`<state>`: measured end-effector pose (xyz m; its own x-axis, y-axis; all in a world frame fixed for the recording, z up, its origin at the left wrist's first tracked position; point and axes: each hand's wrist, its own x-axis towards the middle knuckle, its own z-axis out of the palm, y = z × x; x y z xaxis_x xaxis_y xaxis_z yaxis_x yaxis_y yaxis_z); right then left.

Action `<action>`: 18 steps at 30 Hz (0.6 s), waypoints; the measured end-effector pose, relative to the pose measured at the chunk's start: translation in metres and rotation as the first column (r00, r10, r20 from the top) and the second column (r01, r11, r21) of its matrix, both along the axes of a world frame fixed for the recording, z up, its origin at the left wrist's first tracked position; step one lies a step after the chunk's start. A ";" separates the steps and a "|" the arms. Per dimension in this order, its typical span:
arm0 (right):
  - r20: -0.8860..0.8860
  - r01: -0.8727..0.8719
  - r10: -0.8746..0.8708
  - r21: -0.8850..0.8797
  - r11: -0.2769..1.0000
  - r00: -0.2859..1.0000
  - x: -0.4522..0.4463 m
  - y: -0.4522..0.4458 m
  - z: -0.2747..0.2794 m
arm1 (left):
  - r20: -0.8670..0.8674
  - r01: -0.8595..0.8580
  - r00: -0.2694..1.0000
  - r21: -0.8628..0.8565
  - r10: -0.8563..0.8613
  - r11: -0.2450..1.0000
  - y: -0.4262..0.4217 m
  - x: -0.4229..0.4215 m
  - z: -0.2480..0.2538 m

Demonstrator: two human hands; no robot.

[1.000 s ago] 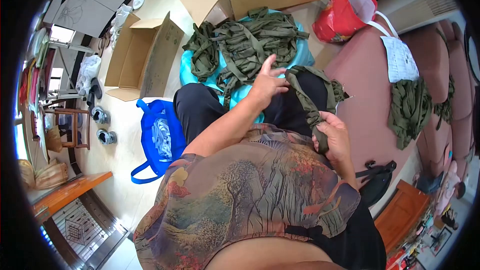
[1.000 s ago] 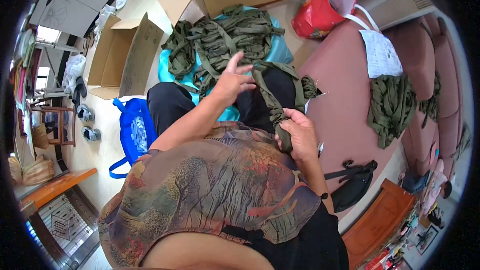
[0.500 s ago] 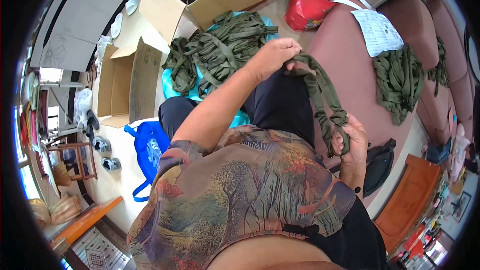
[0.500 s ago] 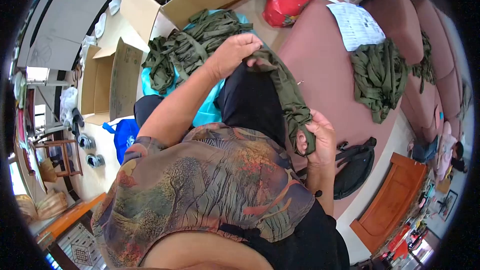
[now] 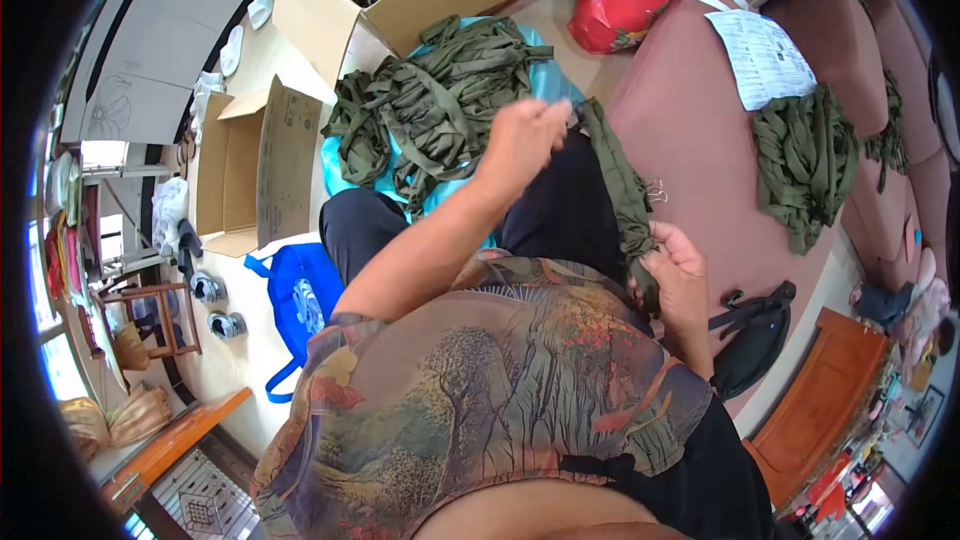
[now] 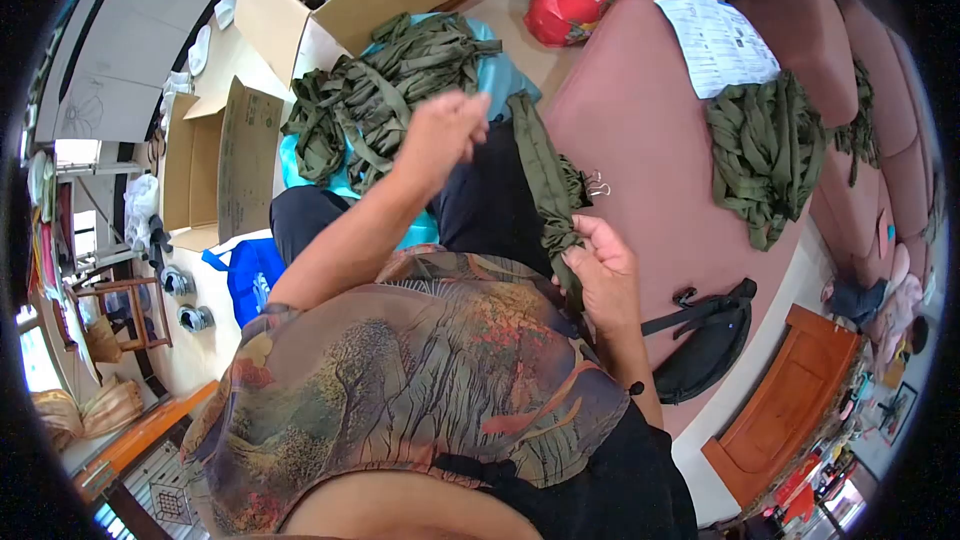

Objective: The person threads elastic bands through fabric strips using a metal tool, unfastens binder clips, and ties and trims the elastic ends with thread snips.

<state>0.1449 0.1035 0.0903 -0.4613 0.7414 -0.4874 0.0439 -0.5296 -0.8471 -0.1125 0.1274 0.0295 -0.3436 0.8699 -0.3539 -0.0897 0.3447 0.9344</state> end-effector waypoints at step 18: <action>0.029 -0.083 0.082 0.033 0.996 0.996 -0.049 -0.022 -0.010 | 0.431 0.502 0.786 -0.028 -0.443 0.864 -0.057 0.010 0.003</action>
<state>0.0961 0.0819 0.0804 -0.5082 0.7177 -0.4761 0.1096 -0.4944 -0.8623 -0.1021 0.0702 0.0328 0.2943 0.8194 -0.4918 -0.2342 0.5608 0.7942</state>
